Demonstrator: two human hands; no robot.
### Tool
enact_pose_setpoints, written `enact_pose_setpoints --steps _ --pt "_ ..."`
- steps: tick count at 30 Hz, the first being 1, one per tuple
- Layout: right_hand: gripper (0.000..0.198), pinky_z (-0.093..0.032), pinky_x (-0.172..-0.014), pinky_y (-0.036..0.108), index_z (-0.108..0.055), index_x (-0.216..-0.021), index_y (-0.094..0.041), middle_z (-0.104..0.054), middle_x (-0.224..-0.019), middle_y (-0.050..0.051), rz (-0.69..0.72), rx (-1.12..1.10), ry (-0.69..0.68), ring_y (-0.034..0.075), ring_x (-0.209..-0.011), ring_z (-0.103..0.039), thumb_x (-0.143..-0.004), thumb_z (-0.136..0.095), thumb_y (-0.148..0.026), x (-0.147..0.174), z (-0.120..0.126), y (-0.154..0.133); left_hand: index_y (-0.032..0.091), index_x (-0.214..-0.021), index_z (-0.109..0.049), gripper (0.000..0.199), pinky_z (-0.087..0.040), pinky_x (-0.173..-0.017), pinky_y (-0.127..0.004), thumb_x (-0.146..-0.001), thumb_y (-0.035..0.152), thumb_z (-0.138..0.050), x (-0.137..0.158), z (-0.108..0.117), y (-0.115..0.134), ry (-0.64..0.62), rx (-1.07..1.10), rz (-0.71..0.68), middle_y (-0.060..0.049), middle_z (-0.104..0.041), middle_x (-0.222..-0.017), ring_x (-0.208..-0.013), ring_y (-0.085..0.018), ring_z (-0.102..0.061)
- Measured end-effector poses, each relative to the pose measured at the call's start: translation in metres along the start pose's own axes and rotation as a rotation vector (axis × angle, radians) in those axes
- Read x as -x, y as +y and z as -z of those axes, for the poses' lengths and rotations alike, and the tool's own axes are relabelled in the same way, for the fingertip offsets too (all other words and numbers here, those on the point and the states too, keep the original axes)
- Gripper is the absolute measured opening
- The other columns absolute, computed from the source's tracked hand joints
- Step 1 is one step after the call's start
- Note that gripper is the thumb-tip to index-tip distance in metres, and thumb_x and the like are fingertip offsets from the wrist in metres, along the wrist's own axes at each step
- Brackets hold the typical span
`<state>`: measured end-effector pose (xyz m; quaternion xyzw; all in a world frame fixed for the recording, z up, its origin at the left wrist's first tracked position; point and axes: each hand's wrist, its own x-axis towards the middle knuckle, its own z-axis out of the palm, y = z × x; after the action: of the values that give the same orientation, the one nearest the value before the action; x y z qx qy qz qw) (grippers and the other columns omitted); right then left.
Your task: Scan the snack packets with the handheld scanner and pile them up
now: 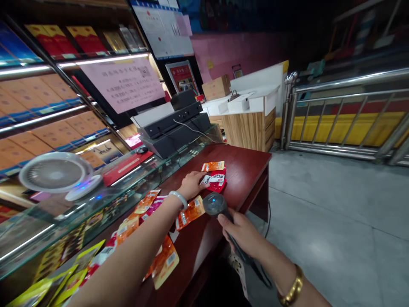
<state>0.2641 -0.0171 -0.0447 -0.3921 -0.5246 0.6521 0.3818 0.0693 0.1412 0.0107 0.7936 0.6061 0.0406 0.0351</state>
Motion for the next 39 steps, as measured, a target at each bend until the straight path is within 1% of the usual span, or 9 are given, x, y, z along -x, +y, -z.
enact_pose_setpoints --steps 6,11,20,23,26,28,31,34,39 --pt "0.052 -0.041 -0.038 0.019 -0.049 -0.098 -0.021 -0.05 -0.056 -0.01 -0.004 -0.014 0.068 0.006 -0.034 -0.045 -0.086 -0.046 -0.071 0.006 0.011 0.0 0.022 -0.114 -0.056 0.071 -0.042 -0.094 -0.038 -0.059 0.06 -0.079 -0.009 0.008 0.012 -0.155 0.006 0.107 -0.014 -0.061 -0.123 -0.117 -0.033 -0.055" --pt "0.052 -0.044 -0.039 0.021 -0.048 -0.098 -0.021 -0.05 -0.055 -0.01 0.018 -0.032 0.134 0.007 -0.034 -0.045 -0.085 -0.048 -0.071 0.006 0.017 -0.003 0.022 -0.108 -0.053 0.057 -0.044 -0.083 -0.03 -0.065 0.05 -0.078 0.021 0.029 0.0 -0.19 0.032 0.135 -0.007 -0.069 -0.106 -0.099 -0.025 -0.065" --pt "0.05 -0.041 -0.039 0.021 -0.048 -0.091 -0.021 -0.051 -0.058 -0.009 0.074 -0.009 0.097 0.008 -0.035 -0.049 -0.086 -0.046 -0.07 -0.005 0.003 -0.023 0.021 -0.109 -0.055 0.053 -0.044 -0.086 -0.032 -0.068 0.05 -0.075 0.053 0.057 -0.012 -0.114 -0.043 0.128 -0.009 -0.069 -0.108 -0.1 -0.026 -0.065" --pt "0.05 -0.043 -0.039 0.022 -0.048 -0.093 -0.021 -0.05 -0.057 -0.009 0.081 -0.037 0.055 0.007 -0.035 -0.046 -0.086 -0.047 -0.071 -0.001 0.001 -0.023 0.022 -0.109 -0.059 0.058 -0.044 -0.088 -0.034 -0.06 0.046 -0.08 0.064 0.071 -0.027 -0.233 -0.124 0.143 -0.01 -0.069 -0.11 -0.103 -0.029 -0.064" --pt "0.05 -0.043 -0.039 0.021 -0.048 -0.094 -0.021 -0.05 -0.058 -0.009 0.069 -0.047 0.033 0.006 -0.034 -0.044 -0.086 -0.047 -0.07 0.004 0.001 -0.016 0.026 -0.095 -0.068 0.052 -0.04 -0.096 -0.04 -0.049 0.041 -0.087 0.07 0.085 -0.046 -0.406 -0.241 0.122 -0.009 -0.07 -0.108 -0.11 -0.033 -0.061" --pt "0.049 -0.042 -0.039 0.02 -0.048 -0.094 -0.021 -0.05 -0.057 -0.009 0.059 -0.039 0.025 0.006 -0.034 -0.043 -0.087 -0.047 -0.069 0.005 0.002 -0.009 0.027 -0.087 -0.071 0.044 -0.038 -0.098 -0.043 -0.05 0.045 -0.086 0.067 0.088 -0.052 -0.393 -0.271 0.12 -0.008 -0.071 -0.105 -0.111 -0.034 -0.059" --pt "0.049 -0.042 -0.038 0.02 -0.048 -0.096 -0.021 -0.049 -0.056 -0.009 0.047 -0.037 0.037 0.006 -0.034 -0.043 -0.088 -0.046 -0.069 0.007 0.005 -0.002 0.028 -0.09 -0.071 0.038 -0.042 -0.092 -0.037 -0.068 0.059 -0.071 0.05 0.074 -0.039 -0.202 -0.152 0.113 -0.007 -0.072 -0.105 -0.105 -0.029 -0.062" --pt "0.05 -0.043 -0.038 0.021 -0.048 -0.099 -0.021 -0.049 -0.058 -0.009 0.039 -0.049 0.068 0.006 -0.034 -0.043 -0.087 -0.046 -0.07 0.009 0.01 0.001 0.024 -0.097 -0.071 0.049 -0.045 -0.086 -0.03 -0.081 0.066 -0.052 0.022 0.042 -0.002 -0.033 -0.001 0.092 -0.011 -0.07 -0.108 -0.1 -0.024 -0.064" --pt "0.05 -0.042 -0.039 0.02 -0.048 -0.099 -0.022 -0.05 -0.059 -0.009 0.004 -0.04 0.113 0.006 -0.036 -0.045 -0.087 -0.046 -0.071 0.02 0.018 0.0 0.011 -0.109 -0.066 0.074 -0.045 -0.09 -0.042 -0.08 0.075 -0.042 -0.022 -0.003 0.056 0.083 -0.004 0.27 -0.024 -0.062 -0.118 -0.113 -0.037 -0.057"
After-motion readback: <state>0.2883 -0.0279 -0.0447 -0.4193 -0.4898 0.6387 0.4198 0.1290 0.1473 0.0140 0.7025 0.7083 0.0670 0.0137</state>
